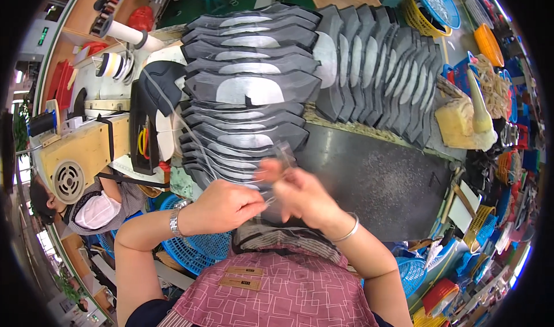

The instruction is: The person applies adhesive onto shoe components using a yellow applicator, cuts connecting threads between stacked shoe pieces using thread snips, and clears the workstation by hand.

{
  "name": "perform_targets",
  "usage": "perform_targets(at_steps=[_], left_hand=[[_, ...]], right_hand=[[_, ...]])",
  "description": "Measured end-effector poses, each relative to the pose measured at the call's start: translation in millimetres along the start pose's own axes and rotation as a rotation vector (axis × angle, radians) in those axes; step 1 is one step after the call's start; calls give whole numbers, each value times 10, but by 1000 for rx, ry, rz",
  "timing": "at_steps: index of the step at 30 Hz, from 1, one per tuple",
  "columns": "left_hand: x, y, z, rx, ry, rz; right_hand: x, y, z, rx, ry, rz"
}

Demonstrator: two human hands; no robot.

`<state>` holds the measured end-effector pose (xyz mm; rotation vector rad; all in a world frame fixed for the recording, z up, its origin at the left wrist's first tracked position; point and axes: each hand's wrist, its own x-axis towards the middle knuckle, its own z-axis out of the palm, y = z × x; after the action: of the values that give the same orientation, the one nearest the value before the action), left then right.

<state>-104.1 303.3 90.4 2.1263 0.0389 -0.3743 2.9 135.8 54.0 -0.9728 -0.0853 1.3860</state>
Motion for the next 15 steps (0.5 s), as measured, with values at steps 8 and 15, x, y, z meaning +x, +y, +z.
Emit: perform_targets(at_steps=[8, 15], left_hand=[[226, -482, -828, -346, 453, -360], [671, -1228, -1290, -253, 690, -388]], right_hand=[[726, -345, -240, -387, 400, -165], [1535, -511, -681, -545, 609, -377]])
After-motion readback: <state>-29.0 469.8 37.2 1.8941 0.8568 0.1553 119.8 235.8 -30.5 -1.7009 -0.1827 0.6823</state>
